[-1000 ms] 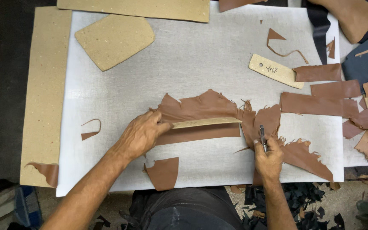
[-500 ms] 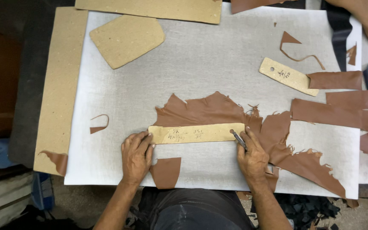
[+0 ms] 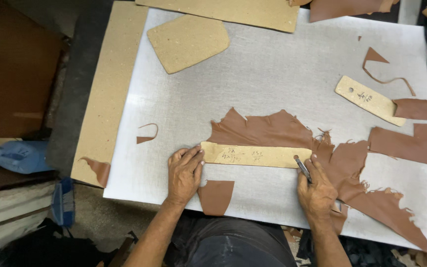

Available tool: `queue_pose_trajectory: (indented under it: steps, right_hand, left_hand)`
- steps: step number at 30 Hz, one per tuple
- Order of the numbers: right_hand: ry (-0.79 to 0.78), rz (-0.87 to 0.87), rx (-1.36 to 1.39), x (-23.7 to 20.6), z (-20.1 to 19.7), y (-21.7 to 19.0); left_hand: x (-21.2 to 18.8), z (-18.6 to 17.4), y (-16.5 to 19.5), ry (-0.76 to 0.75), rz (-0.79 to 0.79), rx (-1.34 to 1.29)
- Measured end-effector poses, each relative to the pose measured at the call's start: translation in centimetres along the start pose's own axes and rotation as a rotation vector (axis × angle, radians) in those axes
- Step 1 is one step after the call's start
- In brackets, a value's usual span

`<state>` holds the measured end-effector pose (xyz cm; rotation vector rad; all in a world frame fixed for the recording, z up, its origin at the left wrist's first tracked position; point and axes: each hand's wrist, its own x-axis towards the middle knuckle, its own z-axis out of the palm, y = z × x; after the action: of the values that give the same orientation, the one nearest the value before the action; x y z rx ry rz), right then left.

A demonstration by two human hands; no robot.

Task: The person uses a utility knife to cut brown leather pieces on a worktable, following cardboard templates. They repeatedly position templates, cut along edges, and remove the cut leather pieces, accumulating them on the table.

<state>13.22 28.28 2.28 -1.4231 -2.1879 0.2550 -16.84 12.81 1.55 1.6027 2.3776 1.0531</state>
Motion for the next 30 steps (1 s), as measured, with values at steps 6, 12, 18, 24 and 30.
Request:
queue_pose_trajectory:
  steps: [6, 12, 18, 24, 30]
  right_hand:
    - [-0.009, 0.052, 0.025, -0.2, 0.2, 0.6]
    - [0.005, 0.009, 0.03, -0.3, -0.2, 1.0]
    - [-0.196, 0.165, 0.073, -1.5, -1.7, -1.9]
    - [-0.374, -0.509, 0.085, -1.6, 3.8, -10.6]
    - [-0.438, -0.656, 0.095, 0.4, 5.6, -14.8]
  left_hand:
    - [-0.3, 0.8, -0.2, -0.021, 0.029, 0.008]
    - [-0.4, 0.4, -0.2, -0.031, 0.053, 0.027]
    - [4.8, -2.5, -1.6, -0.331, 0.218, -0.137]
    - [12.4, 0.7, 0.2, -0.941, 0.496, 0.206]
    - [12.8, 2.1, 3.1, -1.174, 0.678, 0.595]
